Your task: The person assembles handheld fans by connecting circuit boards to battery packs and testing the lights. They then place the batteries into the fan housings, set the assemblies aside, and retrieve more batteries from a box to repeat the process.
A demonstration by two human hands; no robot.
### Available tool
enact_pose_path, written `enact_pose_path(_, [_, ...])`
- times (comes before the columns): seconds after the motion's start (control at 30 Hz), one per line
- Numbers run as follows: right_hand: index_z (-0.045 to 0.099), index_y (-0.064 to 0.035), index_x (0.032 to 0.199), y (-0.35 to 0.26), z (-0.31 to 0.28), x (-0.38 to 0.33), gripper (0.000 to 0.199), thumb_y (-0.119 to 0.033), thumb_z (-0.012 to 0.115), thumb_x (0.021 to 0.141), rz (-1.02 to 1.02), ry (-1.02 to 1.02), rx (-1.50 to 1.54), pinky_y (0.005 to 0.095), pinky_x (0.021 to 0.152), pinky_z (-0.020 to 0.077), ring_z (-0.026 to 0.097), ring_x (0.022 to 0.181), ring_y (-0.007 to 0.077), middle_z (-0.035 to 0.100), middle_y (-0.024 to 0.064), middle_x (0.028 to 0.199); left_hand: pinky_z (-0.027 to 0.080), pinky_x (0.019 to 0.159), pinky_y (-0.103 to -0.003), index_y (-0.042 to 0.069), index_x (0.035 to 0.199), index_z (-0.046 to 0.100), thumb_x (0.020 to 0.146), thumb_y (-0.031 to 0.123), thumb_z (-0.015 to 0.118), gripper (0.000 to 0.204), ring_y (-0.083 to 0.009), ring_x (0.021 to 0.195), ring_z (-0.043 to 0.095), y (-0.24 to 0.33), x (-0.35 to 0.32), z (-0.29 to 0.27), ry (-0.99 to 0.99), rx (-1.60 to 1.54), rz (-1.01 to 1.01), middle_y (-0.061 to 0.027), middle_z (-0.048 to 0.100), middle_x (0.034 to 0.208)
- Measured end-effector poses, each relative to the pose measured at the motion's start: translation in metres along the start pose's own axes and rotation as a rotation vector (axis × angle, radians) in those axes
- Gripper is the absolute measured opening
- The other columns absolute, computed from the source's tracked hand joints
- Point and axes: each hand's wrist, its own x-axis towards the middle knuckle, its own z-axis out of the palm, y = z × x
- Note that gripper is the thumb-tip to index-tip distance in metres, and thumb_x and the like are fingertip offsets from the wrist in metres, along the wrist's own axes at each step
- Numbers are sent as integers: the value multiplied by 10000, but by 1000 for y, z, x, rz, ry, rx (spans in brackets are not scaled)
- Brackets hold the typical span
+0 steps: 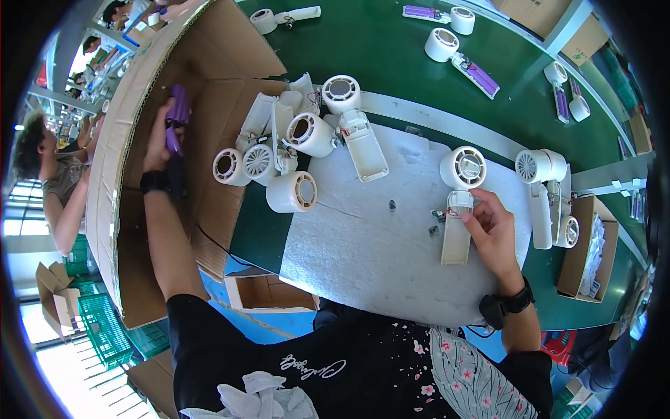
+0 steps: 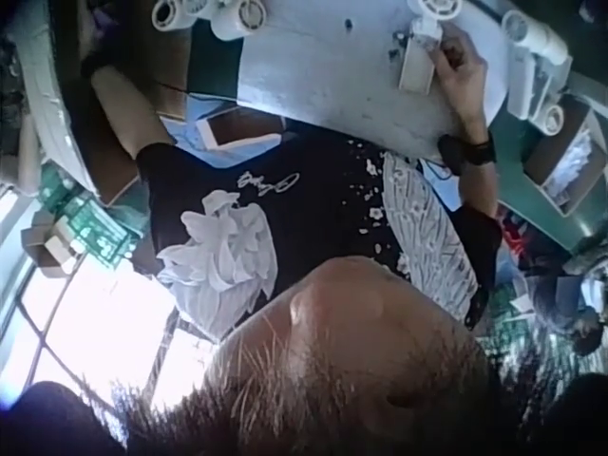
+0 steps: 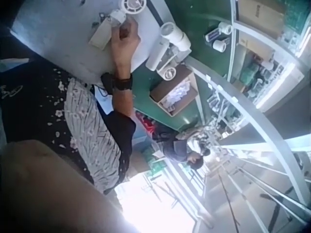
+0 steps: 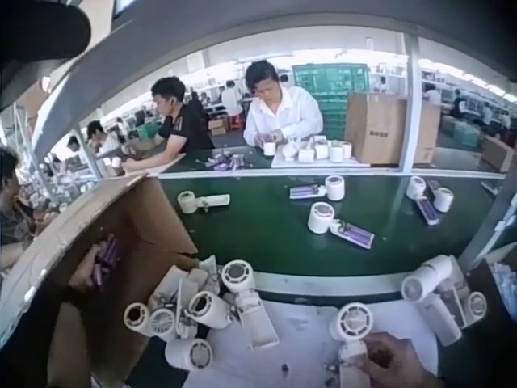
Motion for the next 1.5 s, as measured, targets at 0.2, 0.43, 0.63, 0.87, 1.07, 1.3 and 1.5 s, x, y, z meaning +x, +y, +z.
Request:
enact_pose_path(0.2, [550, -29, 1223, -3, -2, -1, 365, -24, 658, 874, -31, 21, -11, 185, 509, 329, 428, 583, 16, 518, -32, 692, 343, 399, -178, 82, 1235, 575, 845, 516, 622, 586, -35, 474, 446, 50, -100, 42, -115, 12, 131, -22, 608, 842])
enact_pose_path(0.43, [552, -26, 1223, 4, 0, -1, 380, -21, 667, 861, -69, 22, -3, 192, 504, 329, 422, 571, 20, 517, -29, 685, 465, 664, -221, 70, 1184, 579, 670, 341, 767, 611, -95, 777, 544, 43, -213, 185, -150, 338, 662, -43, 595, 899])
enact_pose_path(0.63, [559, -26, 1218, 3, 1, -1, 376, -22, 669, 858, -107, 15, -2, 199, 507, 340, 427, 574, 25, 520, -23, 680, 554, 676, -388, 113, 1117, 582, 657, 261, 791, 527, -299, 818, 653, -24, -254, 274, -136, 545, 670, -142, 615, 908])
enact_pose_path(0.87, [559, -25, 1221, 7, 0, 0, 368, -31, 660, 867, -131, 0, -1, 202, 516, 357, 442, 584, 32, 527, -16, 679, 547, 698, -397, 102, 1154, 578, 642, 260, 810, 583, -341, 799, 635, -43, -248, 283, 22, 778, 686, -157, 595, 953])
enact_pose_path(1.07, [554, -5, 1228, 12, -1, -1, 362, -58, 649, 882, -133, 14, 22, 207, 510, 364, 457, 575, 43, 534, -13, 676, 540, 588, -453, 152, 1247, 527, 685, 293, 791, 637, -385, 763, 631, -49, -245, 277, 164, 872, 719, -209, 550, 978])
enact_pose_path(1.3, [550, 1, 1245, 10, -2, 1, 371, -49, 635, 887, -105, 16, -16, 206, 528, 353, 453, 592, 50, 529, -13, 685, 548, 660, -419, 85, 1233, 569, 709, 248, 788, 591, -348, 797, 644, -8, -269, 240, 84, 645, 781, -143, 623, 957])
enact_pose_path(1.5, [558, 12, 1227, 6, 2, 0, 374, -36, 652, 869, -126, 53, 17, 208, 536, 369, 463, 592, 54, 545, 2, 670, 263, 996, -694, 156, 1455, 296, 777, 449, 713, 848, -570, 1290, 261, -48, -188, 74, 1187, 852, 192, -383, 261, 1400])
